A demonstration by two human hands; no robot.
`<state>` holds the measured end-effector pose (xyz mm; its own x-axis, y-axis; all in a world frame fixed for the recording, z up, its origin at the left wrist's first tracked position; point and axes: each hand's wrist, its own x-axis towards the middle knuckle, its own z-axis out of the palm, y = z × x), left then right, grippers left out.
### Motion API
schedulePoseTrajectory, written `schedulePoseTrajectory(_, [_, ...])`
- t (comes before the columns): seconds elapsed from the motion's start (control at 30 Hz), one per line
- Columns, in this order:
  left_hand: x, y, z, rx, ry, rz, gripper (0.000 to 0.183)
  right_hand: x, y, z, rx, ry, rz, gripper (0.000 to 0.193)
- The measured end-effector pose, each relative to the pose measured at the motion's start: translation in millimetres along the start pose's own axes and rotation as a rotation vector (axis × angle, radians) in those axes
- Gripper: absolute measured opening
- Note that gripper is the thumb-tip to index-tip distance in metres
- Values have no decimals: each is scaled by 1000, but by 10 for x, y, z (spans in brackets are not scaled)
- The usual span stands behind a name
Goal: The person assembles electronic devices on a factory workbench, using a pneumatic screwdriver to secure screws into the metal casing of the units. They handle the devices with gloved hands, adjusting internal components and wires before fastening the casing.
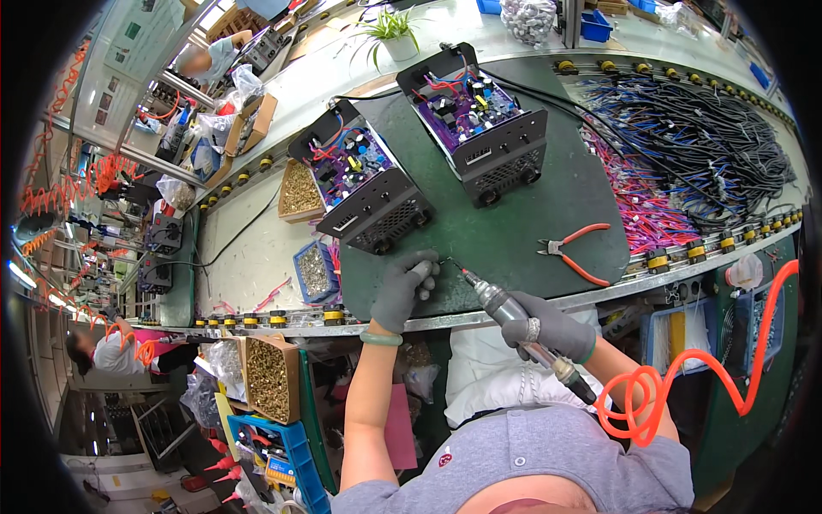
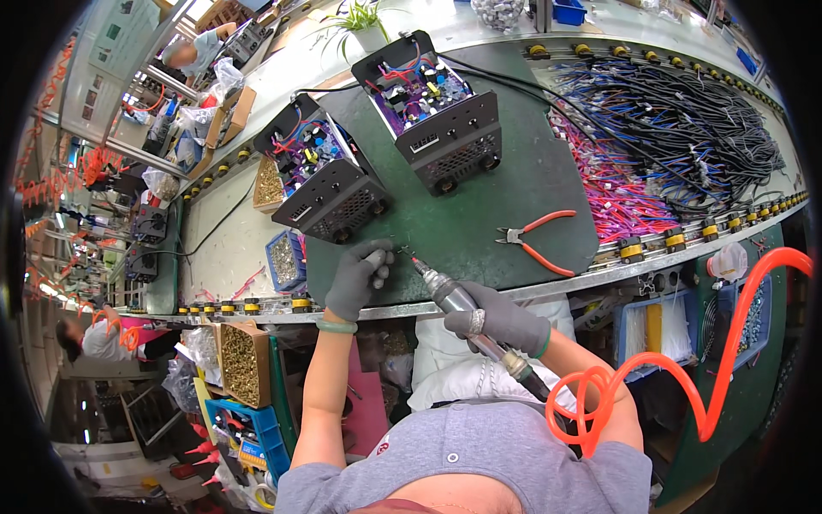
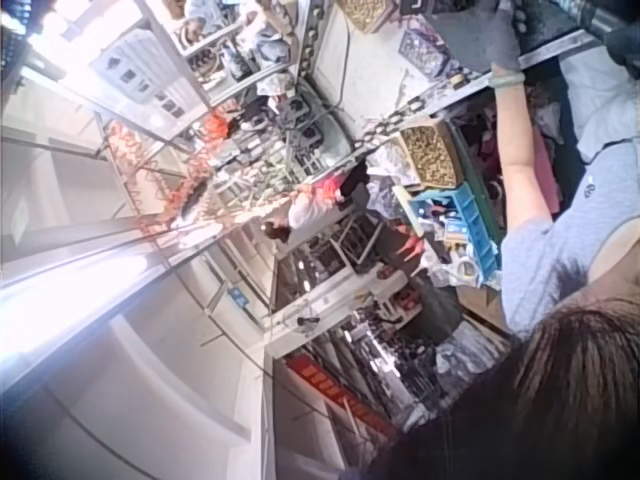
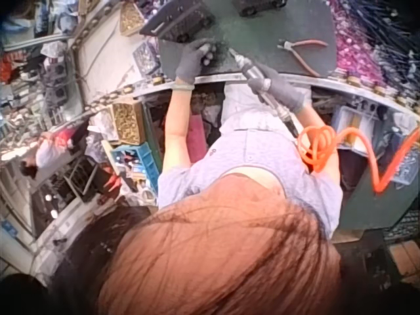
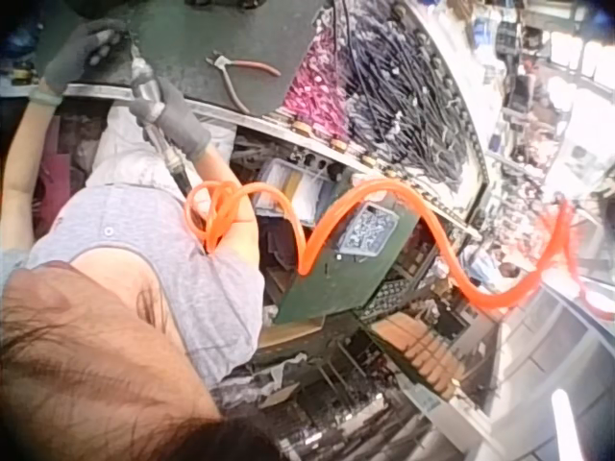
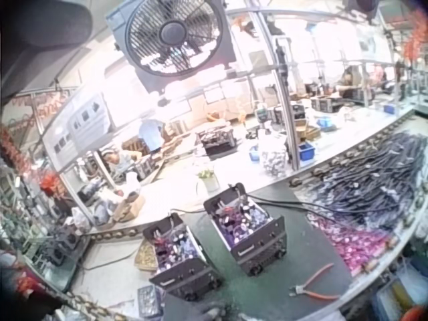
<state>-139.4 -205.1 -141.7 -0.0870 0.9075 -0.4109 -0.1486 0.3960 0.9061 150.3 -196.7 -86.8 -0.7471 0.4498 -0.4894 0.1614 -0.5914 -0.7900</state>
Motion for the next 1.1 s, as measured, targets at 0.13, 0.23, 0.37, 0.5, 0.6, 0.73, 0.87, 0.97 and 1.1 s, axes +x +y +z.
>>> schedulePoseTrajectory(0.13, [-83,6,28,-391,-84,11,29,-20,-127,67,-37,-38,-23,71])
schedulePoseTrajectory(0.23, [-125,6,62,-571,-117,-15,24,-40,-195,121,-70,-68,-42,70])
schedulePoseTrajectory(0.37, [-145,-14,99,-681,-195,-20,23,-44,-227,164,-93,-91,-60,63])
schedulePoseTrajectory(0.5, [-183,81,188,-480,-168,5,25,-42,-264,183,-124,-100,-48,62])
schedulePoseTrajectory(0.6, [-223,175,254,-514,-180,27,24,-29,-246,177,-149,-77,-67,66])
schedulePoseTrajectory(0.73, [-280,405,281,-111,-50,17,23,59,-16,88,-759,143,-356,80])
schedulePoseTrajectory(0.87, [-304,470,228,-21,-30,28,23,-17,-182,78,-375,-29,-162,77])
schedulePoseTrajectory(0.97, [-321,571,240,-60,-27,81,23,16,-200,107,11,-166,-67,75])
schedulePoseTrajectory(1.1, [-284,590,272,-197,49,156,24,135,-190,220,9,-149,-169,73])
